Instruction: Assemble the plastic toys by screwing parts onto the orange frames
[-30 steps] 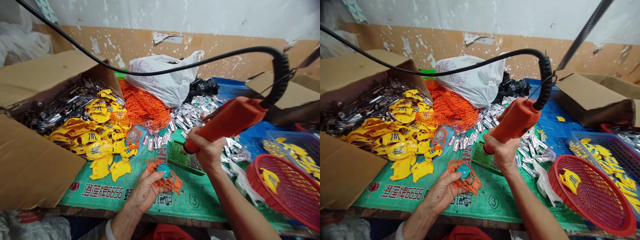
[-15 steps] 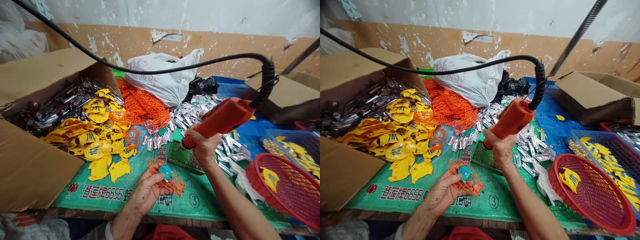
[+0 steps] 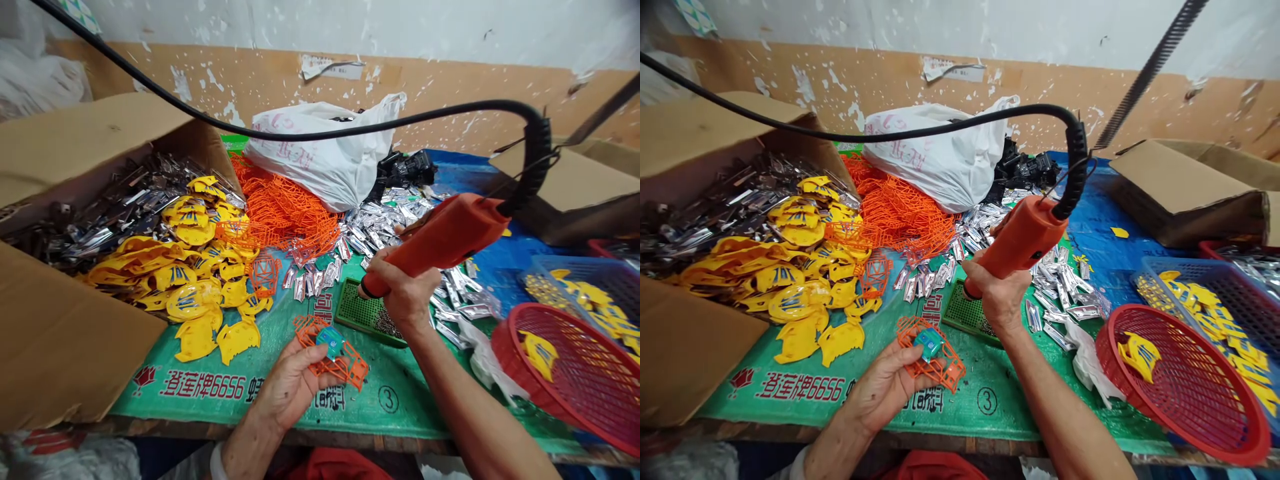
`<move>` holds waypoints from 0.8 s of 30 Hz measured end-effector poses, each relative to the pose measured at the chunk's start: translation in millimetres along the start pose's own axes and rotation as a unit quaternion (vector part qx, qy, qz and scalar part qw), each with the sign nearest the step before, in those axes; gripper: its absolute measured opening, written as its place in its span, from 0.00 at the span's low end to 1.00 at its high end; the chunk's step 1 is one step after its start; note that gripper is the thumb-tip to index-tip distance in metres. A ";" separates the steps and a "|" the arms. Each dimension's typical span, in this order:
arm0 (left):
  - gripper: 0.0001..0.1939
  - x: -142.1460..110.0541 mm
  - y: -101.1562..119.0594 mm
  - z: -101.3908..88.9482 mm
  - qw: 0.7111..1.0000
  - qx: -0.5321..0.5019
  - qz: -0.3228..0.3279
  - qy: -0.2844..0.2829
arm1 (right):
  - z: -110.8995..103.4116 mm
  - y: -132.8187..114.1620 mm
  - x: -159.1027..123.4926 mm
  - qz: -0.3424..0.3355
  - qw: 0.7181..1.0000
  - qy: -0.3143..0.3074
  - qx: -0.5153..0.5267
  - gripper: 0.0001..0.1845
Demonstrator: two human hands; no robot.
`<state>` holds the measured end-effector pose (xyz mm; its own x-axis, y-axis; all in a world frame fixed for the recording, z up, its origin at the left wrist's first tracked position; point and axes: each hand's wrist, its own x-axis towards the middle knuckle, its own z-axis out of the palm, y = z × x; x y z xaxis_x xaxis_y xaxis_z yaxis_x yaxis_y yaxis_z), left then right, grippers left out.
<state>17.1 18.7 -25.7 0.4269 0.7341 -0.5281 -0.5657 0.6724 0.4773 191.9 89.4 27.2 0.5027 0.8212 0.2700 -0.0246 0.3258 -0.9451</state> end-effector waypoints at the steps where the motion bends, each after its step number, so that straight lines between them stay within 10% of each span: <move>1: 0.19 -0.1 -0.1 -0.1 1.000 0.000 -0.001 -0.001 | 0.1 -0.8 0.3 -0.001 1.000 0.001 0.002 0.08; 24: 0.15 -0.5 -0.3 2.8 1.000 -0.001 -0.001 0.025 | 0.8 11.5 6.7 -0.035 0.998 0.047 -0.004 0.09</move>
<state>19.1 18.4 -23.6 0.3914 0.7274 -0.5636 -0.5659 0.6733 0.4759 194.2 99.0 18.3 0.5816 0.7488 0.3178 0.0207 0.3769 -0.9260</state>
